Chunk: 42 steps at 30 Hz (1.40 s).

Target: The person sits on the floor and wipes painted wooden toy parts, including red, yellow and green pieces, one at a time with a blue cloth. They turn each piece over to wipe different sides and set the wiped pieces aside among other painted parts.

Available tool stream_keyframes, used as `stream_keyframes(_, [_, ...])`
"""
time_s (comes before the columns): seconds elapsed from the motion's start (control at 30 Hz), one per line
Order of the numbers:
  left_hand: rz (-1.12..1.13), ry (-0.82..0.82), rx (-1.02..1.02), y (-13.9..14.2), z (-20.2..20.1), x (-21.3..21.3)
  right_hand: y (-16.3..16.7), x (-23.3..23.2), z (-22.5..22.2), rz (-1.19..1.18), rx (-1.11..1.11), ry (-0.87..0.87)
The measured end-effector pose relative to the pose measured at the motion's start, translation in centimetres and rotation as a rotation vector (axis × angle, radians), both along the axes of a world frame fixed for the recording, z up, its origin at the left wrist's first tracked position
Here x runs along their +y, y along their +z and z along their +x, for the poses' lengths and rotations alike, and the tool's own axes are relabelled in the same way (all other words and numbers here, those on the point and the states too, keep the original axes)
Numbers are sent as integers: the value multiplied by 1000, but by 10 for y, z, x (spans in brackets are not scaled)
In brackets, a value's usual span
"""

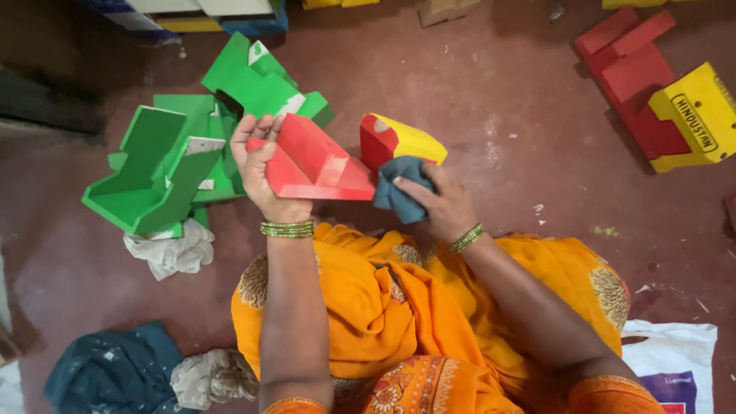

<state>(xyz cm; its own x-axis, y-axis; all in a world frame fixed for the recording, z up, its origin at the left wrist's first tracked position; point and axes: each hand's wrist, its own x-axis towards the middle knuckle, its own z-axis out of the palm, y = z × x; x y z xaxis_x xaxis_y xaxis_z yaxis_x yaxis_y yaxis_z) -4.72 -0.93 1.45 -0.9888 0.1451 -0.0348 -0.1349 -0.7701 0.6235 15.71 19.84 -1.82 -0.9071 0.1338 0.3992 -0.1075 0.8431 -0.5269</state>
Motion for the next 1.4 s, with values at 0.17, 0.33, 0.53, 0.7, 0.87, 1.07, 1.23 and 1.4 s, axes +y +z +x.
stream_keyframes(0.17, [-57, 175, -105, -12, -9, -5, -5, 26, -7, -31, -686, -352])
stream_keyframes(0.33, [-58, 230, -179, -13, -11, -8, -5, 36, -3, -56, -226, -449])
stream_keyframes(0.53, [4, 76, -5, -4, 2, 5, 0, 9, 0, 81, -111, -21])
stream_keyframes(0.7, [-49, 76, -2, -3, 4, 7, -13, 24, -2, 17, -531, -258])
stream_keyframes(0.87, [64, 70, -5, -8, -3, -1, -27, 45, -6, -165, -471, -499])
stream_keyframes(1.07, [16, -142, 180, -2, 0, 0, 0, 48, 2, -310, 198, -398])
stream_keyframes(1.23, [67, -383, 222, 12, 6, 4, 2, 34, 3, -34, -133, -254])
stream_keyframes(1.4, [53, -473, 293, 25, 8, 7, -28, 47, -4, 65, -801, -338])
